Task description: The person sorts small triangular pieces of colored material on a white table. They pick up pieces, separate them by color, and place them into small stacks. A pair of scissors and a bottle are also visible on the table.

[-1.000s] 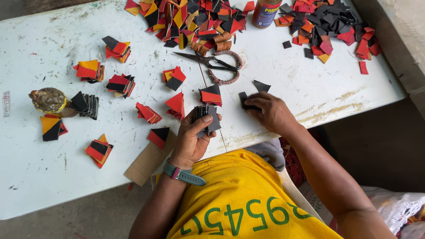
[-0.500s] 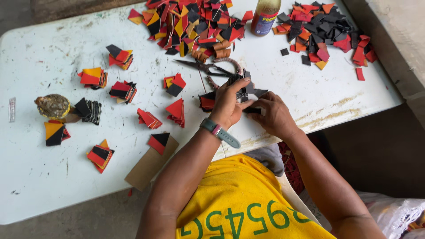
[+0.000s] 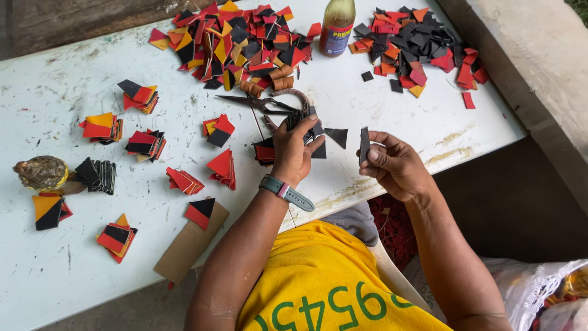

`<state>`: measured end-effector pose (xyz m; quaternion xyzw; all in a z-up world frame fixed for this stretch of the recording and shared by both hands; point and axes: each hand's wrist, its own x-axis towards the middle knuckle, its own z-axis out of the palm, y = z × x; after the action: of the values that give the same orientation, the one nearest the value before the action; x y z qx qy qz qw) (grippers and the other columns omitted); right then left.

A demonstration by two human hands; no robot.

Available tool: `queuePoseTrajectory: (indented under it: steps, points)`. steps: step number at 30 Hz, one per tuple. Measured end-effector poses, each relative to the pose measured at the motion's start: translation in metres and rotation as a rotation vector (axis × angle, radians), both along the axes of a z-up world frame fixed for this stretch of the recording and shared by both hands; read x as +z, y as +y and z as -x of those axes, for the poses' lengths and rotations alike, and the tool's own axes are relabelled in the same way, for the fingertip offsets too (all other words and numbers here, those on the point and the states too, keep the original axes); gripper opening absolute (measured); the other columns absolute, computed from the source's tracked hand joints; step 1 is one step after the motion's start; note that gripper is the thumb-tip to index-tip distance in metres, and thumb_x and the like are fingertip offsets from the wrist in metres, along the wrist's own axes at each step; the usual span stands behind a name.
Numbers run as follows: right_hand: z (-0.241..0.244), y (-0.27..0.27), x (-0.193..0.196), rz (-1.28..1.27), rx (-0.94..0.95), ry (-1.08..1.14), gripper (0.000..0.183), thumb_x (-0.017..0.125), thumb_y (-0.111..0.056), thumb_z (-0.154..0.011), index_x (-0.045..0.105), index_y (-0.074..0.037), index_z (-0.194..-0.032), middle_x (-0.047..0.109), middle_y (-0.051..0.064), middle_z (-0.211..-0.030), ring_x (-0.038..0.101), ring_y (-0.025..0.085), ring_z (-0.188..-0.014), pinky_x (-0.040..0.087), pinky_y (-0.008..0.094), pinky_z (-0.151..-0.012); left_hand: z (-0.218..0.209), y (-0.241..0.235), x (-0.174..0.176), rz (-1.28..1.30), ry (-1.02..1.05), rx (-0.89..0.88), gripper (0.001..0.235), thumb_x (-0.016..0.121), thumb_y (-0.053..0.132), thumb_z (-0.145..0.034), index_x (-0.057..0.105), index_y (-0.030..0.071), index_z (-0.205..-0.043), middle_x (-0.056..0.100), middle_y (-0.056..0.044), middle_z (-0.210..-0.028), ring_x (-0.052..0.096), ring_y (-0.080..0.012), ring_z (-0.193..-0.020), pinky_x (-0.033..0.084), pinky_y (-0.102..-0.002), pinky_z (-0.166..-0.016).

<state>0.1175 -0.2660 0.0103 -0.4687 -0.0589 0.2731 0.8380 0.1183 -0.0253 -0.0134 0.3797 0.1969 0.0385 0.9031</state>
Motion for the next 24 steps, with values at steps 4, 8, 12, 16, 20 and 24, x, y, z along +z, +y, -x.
queuePoseTrajectory:
  steps: [4,8,12,16,20,24]
  points:
    - [0.002,0.011,-0.001,0.13,-0.046,0.009,0.031,0.063,-0.004,-0.098,0.062,0.005,-0.128,0.072,0.013,-0.1,0.075,0.021,-0.086,0.065,0.034,-0.08,0.012,0.014,0.012,0.076,-0.082,0.023,0.024,0.075,0.011,-0.086,0.064,0.011,-0.107,0.065,-0.003,-0.103,0.064,-0.0152,-0.098,0.06,-0.048,-0.089]
    - [-0.012,0.035,-0.016,0.585,-0.062,-0.135,0.021,0.061,-0.001,-0.097,0.063,0.006,-0.117,0.072,0.012,-0.102,0.076,0.021,-0.087,0.065,0.032,-0.078,0.037,0.045,0.016,0.11,-0.177,0.034,0.023,0.075,0.013,-0.089,0.065,0.006,-0.108,0.068,-0.008,-0.101,0.067,-0.0195,-0.099,0.06,-0.049,-0.093]
    - [-0.035,0.072,-0.029,0.73,-0.035,-0.171,0.019,0.062,0.001,-0.096,0.063,0.007,-0.113,0.071,0.015,-0.1,0.076,0.023,-0.085,0.066,0.033,-0.076,0.071,0.066,0.018,0.128,-0.2,0.056,0.021,0.074,0.012,-0.091,0.065,0.004,-0.109,0.069,-0.007,-0.102,0.068,-0.019,-0.097,0.061,-0.05,-0.096]
    - [-0.05,0.093,-0.025,0.782,-0.018,-0.237,0.019,0.063,0.0,-0.095,0.063,0.006,-0.113,0.072,0.015,-0.1,0.077,0.022,-0.085,0.063,0.032,-0.071,0.089,0.072,0.02,0.155,-0.192,0.067,0.021,0.073,0.011,-0.092,0.066,0.003,-0.11,0.07,-0.011,-0.102,0.069,-0.0227,-0.096,0.06,-0.05,-0.095]
    - [-0.046,0.09,-0.009,0.878,0.023,-0.313,0.02,0.064,-0.003,-0.095,0.066,0.003,-0.114,0.074,0.017,-0.099,0.077,0.021,-0.084,0.063,0.03,-0.071,0.098,0.077,0.023,0.162,-0.207,0.076,0.022,0.072,0.011,-0.092,0.066,0.003,-0.111,0.07,-0.01,-0.103,0.07,-0.0217,-0.098,0.06,-0.049,-0.095]
    - [-0.033,0.089,0.0,1.061,0.01,-0.338,0.031,0.068,-0.004,-0.09,0.061,-0.005,-0.12,0.073,0.015,-0.1,0.077,0.025,-0.082,0.064,0.036,-0.068,0.102,0.076,0.021,0.176,-0.211,0.075,0.02,0.072,0.009,-0.092,0.066,0.004,-0.111,0.07,-0.008,-0.104,0.07,-0.0176,-0.099,0.061,-0.049,-0.095]
